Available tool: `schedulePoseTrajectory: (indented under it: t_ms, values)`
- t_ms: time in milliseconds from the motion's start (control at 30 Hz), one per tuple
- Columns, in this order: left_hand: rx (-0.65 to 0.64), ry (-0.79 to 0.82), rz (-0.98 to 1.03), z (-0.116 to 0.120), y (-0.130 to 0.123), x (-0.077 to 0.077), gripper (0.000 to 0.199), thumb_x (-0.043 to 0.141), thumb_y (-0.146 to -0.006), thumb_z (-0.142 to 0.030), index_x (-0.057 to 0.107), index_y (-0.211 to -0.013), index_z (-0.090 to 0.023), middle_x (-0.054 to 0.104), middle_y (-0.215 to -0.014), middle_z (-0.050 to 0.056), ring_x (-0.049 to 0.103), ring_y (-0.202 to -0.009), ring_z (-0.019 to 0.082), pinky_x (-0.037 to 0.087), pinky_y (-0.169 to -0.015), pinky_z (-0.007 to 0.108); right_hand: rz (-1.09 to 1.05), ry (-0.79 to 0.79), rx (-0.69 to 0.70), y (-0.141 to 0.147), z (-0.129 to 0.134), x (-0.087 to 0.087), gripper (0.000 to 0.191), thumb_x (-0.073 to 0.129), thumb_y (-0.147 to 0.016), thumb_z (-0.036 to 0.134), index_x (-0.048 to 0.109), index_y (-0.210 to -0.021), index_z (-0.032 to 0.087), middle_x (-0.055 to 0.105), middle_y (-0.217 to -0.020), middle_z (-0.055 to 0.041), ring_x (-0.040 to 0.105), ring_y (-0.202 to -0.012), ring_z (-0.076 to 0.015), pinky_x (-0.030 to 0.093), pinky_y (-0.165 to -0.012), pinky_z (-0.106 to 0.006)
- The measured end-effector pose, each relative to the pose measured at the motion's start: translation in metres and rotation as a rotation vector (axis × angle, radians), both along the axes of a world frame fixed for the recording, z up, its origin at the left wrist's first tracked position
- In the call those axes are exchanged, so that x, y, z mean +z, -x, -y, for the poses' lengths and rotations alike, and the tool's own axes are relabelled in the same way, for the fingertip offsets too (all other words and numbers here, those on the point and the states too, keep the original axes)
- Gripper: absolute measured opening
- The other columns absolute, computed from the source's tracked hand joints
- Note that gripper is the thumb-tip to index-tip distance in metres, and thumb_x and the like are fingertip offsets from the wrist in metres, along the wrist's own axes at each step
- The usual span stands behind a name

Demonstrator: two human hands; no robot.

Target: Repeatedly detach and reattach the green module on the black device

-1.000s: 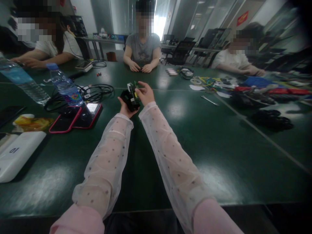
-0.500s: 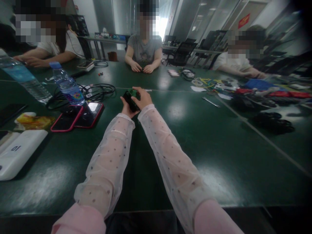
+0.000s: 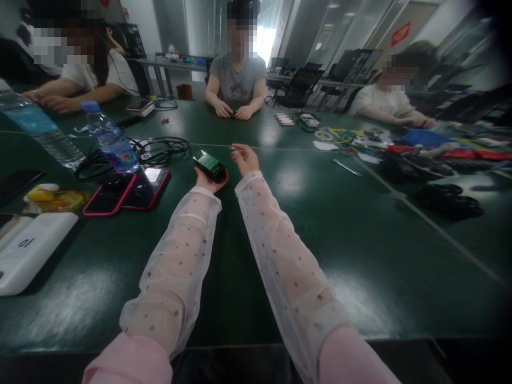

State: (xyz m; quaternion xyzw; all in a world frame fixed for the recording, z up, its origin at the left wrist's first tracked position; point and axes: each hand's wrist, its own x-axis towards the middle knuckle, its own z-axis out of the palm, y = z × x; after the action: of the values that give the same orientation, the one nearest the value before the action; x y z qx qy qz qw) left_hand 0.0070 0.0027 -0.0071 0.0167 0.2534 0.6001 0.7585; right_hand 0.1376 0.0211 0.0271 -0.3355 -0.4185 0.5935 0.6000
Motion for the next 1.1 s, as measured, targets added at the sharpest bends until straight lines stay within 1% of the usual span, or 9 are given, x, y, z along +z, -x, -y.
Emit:
schedulePoseTrajectory:
  t_ms: [133, 200, 367, 467, 600, 700, 833, 967, 1100]
  values:
    - [-0.101, -0.041, -0.12, 0.006, -0.004, 0.003, 0.073, 0.02, -0.085, -0.076, 0.058, -0.111, -0.02, 0.064, -0.089, 0.011, 0.062, -0.081, 0.025, 0.052, -0.072, 0.039, 0.056, 0.002, -0.084, 0.002, -0.001, -0.007, 0.018, 0.055, -0.084, 0.011, 0.066, -0.087, 0.025, 0.066, -0.073, 0.0052, 0.065, -0.076, -0.0064, 0.056, -0.085, -0.025]
    - [-0.106, -0.039, -0.12, 0.009, -0.005, 0.005, 0.071, 0.022, -0.086, -0.075, 0.058, -0.113, -0.021, 0.065, -0.09, 0.011, 0.062, -0.081, 0.025, 0.052, -0.071, 0.039, 0.075, 0.02, -0.107, 0.0, -0.001, -0.011, 0.019, 0.055, -0.084, 0.009, 0.066, -0.086, 0.023, 0.064, -0.068, 0.0056, 0.064, -0.07, -0.0065, 0.056, -0.083, -0.026]
    - [-0.019, 0.022, 0.103, 0.01, 0.001, 0.008, 0.066, 0.012, -0.092, -0.066, 0.056, -0.11, -0.021, 0.063, -0.081, 0.008, 0.063, -0.072, 0.021, 0.053, -0.064, 0.034, 0.087, 0.111, -0.128, -0.005, 0.0, -0.03, 0.013, 0.06, -0.084, 0.011, 0.065, -0.089, 0.023, 0.064, -0.066, 0.0067, 0.062, -0.059, -0.0042, 0.057, -0.077, -0.024]
    - [0.015, 0.031, 0.203, 0.01, 0.004, 0.009, 0.058, 0.014, -0.096, -0.057, 0.057, -0.108, -0.02, 0.062, -0.076, 0.006, 0.063, -0.066, 0.019, 0.051, -0.06, 0.031, 0.09, 0.15, -0.121, -0.006, -0.003, -0.043, 0.012, 0.06, -0.085, 0.012, 0.064, -0.089, 0.022, 0.064, -0.063, 0.007, 0.062, -0.056, -0.0037, 0.057, -0.073, -0.021]
    - [0.014, -0.021, 0.259, 0.013, 0.005, 0.01, 0.051, 0.022, -0.099, -0.045, 0.058, -0.12, -0.015, 0.063, -0.075, 0.006, 0.062, -0.063, 0.016, 0.048, -0.058, 0.027, 0.099, 0.162, -0.126, -0.007, -0.008, -0.054, 0.011, 0.058, -0.087, 0.011, 0.064, -0.088, 0.021, 0.064, -0.06, 0.0068, 0.062, -0.054, -0.0035, 0.057, -0.067, -0.017]
    - [-0.031, -0.064, 0.147, 0.015, 0.003, 0.012, 0.056, 0.027, -0.097, -0.05, 0.056, -0.127, -0.012, 0.065, -0.075, 0.007, 0.062, -0.063, 0.016, 0.047, -0.058, 0.026, 0.05, 0.18, -0.112, -0.009, -0.011, -0.055, 0.01, 0.056, -0.088, 0.014, 0.063, -0.088, 0.021, 0.064, -0.059, 0.0069, 0.063, -0.054, -0.0041, 0.057, -0.063, -0.016]
    - [-0.131, -0.076, -0.029, 0.016, -0.003, 0.014, 0.066, 0.036, -0.091, -0.063, 0.059, -0.122, -0.01, 0.064, -0.071, 0.008, 0.06, -0.06, 0.018, 0.047, -0.055, 0.028, 0.023, 0.182, -0.111, -0.014, -0.009, -0.051, 0.02, 0.045, -0.092, 0.01, 0.061, -0.088, 0.021, 0.065, -0.057, 0.0064, 0.064, -0.054, -0.0053, 0.055, -0.058, -0.014]
    - [-0.113, -0.073, -0.004, 0.016, -0.004, 0.011, 0.061, 0.031, -0.094, -0.06, 0.06, -0.116, -0.011, 0.064, -0.07, 0.008, 0.061, -0.06, 0.017, 0.049, -0.055, 0.026, -0.073, 0.201, -0.073, -0.018, -0.002, -0.047, 0.022, 0.041, -0.094, 0.01, 0.06, -0.089, 0.02, 0.066, -0.058, 0.0036, 0.065, -0.057, -0.0083, 0.057, -0.062, -0.019]
    - [-0.147, -0.1, -0.007, 0.014, 0.002, 0.008, 0.06, 0.032, -0.093, -0.061, 0.06, -0.112, -0.011, 0.064, -0.07, 0.007, 0.061, -0.06, 0.016, 0.049, -0.055, 0.026, -0.207, 0.229, -0.055, -0.023, 0.0, -0.045, 0.016, 0.045, -0.094, 0.013, 0.06, -0.09, 0.018, 0.068, -0.063, 0.0002, 0.067, -0.061, -0.0108, 0.059, -0.064, -0.022]
